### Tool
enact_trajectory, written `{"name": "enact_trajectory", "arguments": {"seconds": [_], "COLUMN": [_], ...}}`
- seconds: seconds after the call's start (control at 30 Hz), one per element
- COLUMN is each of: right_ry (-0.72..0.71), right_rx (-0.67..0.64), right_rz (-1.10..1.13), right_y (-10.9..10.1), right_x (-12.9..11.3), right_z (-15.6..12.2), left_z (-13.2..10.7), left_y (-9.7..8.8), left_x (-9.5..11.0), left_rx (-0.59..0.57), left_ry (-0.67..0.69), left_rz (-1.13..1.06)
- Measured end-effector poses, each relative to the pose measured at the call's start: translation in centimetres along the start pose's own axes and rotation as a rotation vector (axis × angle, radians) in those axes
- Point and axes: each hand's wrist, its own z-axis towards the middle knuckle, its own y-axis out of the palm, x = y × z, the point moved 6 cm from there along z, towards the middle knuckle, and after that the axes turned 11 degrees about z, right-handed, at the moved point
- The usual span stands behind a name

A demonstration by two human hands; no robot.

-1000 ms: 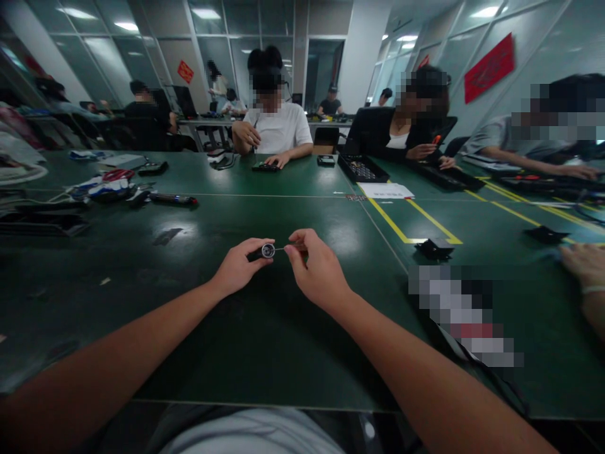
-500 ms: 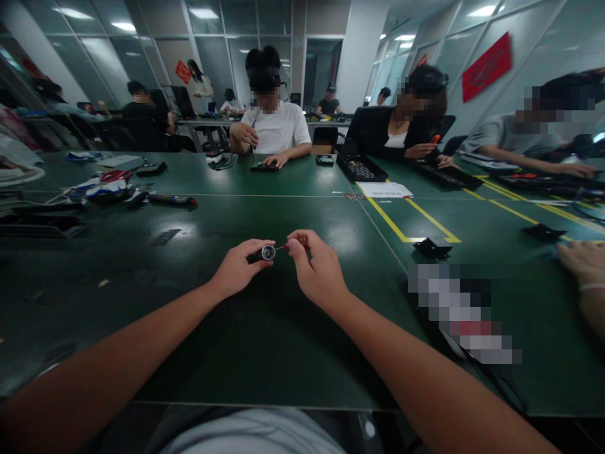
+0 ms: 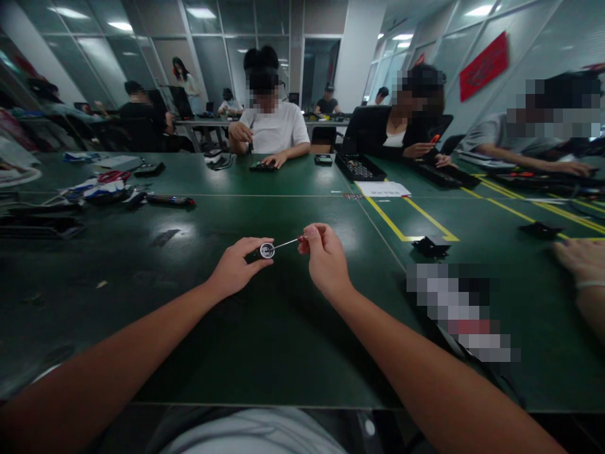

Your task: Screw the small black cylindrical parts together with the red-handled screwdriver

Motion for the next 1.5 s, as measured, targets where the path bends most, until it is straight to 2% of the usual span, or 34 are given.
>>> {"name": "enact_trajectory", "arguments": {"seconds": [0.1, 0.3, 0.47, 0.6, 0.8, 0.97, 1.2, 1.37, 1.5], "right_ry": [-0.097, -0.176, -0.229, -0.281, -0.241, -0.270, -0.234, -0.262, -0.241], "right_rx": [-0.060, -0.196, -0.139, -0.172, -0.233, -0.230, -0.252, -0.241, -0.237], "right_rz": [-0.140, -0.281, -0.427, -0.462, -0.493, -0.564, -0.495, -0.563, -0.529], "right_y": [0.4, 1.2, 1.2, 1.3, 1.3, 1.6, 1.6, 1.7, 1.6], "right_x": [-0.8, -1.9, -2.8, -2.7, -2.3, -3.0, -2.3, -3.0, -3.0], "right_z": [-0.5, -1.5, -1.9, -1.9, -1.8, -1.8, -1.9, -1.9, -2.0], "left_z": [-0.1, 0.0, -0.2, -0.2, -0.1, -0.1, -0.1, -0.1, -0.1], "left_y": [0.0, 0.1, 0.3, 0.2, 0.0, 0.2, 0.0, 0.0, -0.1], "left_x": [0.1, 0.0, 0.2, 0.1, -0.3, -0.6, -0.7, -0.4, -0.5], "left_rx": [0.001, -0.004, -0.017, -0.009, 0.000, 0.003, 0.006, -0.001, -0.001], "left_ry": [-0.001, -0.014, 0.007, -0.020, -0.054, -0.061, -0.077, -0.063, -0.076], "left_rz": [0.007, -0.004, 0.014, 0.004, 0.015, 0.016, 0.017, 0.012, 0.005]}}
